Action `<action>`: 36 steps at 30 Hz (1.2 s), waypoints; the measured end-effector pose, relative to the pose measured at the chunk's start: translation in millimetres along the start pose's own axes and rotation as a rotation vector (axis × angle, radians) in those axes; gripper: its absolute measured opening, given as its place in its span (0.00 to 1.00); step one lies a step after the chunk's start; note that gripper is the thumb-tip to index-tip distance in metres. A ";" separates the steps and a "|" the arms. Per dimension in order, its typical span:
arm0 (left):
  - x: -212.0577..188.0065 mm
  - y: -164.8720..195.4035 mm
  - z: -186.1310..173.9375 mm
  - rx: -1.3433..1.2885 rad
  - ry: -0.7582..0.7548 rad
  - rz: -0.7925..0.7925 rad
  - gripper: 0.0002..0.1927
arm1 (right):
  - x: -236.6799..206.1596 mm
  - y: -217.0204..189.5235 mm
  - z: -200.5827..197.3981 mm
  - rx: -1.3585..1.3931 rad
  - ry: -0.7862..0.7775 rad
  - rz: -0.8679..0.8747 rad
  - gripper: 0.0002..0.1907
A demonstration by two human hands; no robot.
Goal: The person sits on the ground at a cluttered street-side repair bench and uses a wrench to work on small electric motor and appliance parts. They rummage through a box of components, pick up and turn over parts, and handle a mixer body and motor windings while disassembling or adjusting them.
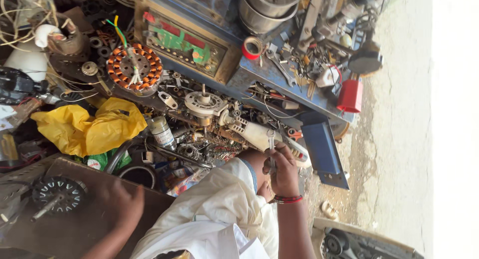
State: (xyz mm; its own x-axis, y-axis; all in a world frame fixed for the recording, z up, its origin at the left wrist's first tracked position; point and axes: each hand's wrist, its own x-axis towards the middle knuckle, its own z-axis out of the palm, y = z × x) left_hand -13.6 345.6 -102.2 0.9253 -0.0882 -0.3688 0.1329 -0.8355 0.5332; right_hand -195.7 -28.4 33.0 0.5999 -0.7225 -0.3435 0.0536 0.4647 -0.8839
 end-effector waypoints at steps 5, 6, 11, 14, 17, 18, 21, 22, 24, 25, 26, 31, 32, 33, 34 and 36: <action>36.7 125.2 -5.8 -0.240 0.129 0.904 0.38 | -19.6 20.7 -12.9 -0.049 0.027 0.001 0.07; 44.4 146.1 -7.1 -0.244 0.099 0.961 0.39 | -25.1 21.7 -14.4 -0.062 0.050 0.016 0.08; 78.6 219.5 2.5 -0.124 -0.027 1.043 0.48 | -34.4 18.9 -13.0 -0.167 0.124 0.069 0.13; 92.7 233.8 15.7 -0.119 -0.115 0.999 0.54 | -31.3 19.3 -5.7 -0.190 0.087 0.046 0.11; 103.0 232.9 25.7 -0.083 -0.163 0.939 0.56 | -23.2 19.8 4.2 -0.249 0.030 0.031 0.16; 105.0 231.5 28.1 -0.067 -0.174 0.920 0.56 | -20.2 19.4 7.7 -0.263 0.007 0.020 0.17; 107.4 229.1 32.0 -0.020 -0.162 0.898 0.54 | -9.5 14.7 17.0 -0.290 -0.061 -0.017 0.21; 106.3 229.2 32.3 -0.001 -0.155 0.897 0.53 | -7.3 12.8 19.3 -0.291 -0.080 -0.026 0.21; 105.1 229.5 33.7 0.031 -0.078 0.958 0.51 | -5.6 9.6 22.7 -0.276 -0.084 -0.027 0.22; 104.0 230.9 33.3 0.047 -0.041 0.993 0.50 | -5.9 7.9 23.3 -0.262 -0.070 -0.021 0.22; 102.6 232.4 32.6 0.052 -0.033 1.007 0.50 | -6.9 6.9 23.3 -0.246 -0.054 -0.016 0.23; 91.6 236.1 24.8 0.093 0.024 1.040 0.49 | -9.7 5.1 13.7 -0.150 0.023 -0.029 0.22; 89.7 236.3 23.2 0.099 0.038 1.068 0.49 | -9.0 6.6 11.4 -0.124 0.039 -0.033 0.22; 87.0 235.8 21.9 0.103 0.052 1.092 0.48 | -8.4 8.8 9.5 -0.164 0.064 -0.034 0.21; 84.6 235.3 21.1 0.107 0.067 1.113 0.48 | -6.3 12.0 9.1 -0.206 0.085 -0.032 0.19; 80.9 236.6 21.0 0.132 0.031 1.117 0.47 | -0.5 20.4 12.7 -0.330 0.102 -0.050 0.16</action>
State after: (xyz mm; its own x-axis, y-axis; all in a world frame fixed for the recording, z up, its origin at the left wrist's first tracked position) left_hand 85.3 129.5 -21.9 0.5103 -0.8113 0.2854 -0.8133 -0.3474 0.4668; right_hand -184.7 -12.1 19.2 0.5193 -0.7953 -0.3128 -0.1902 0.2493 -0.9496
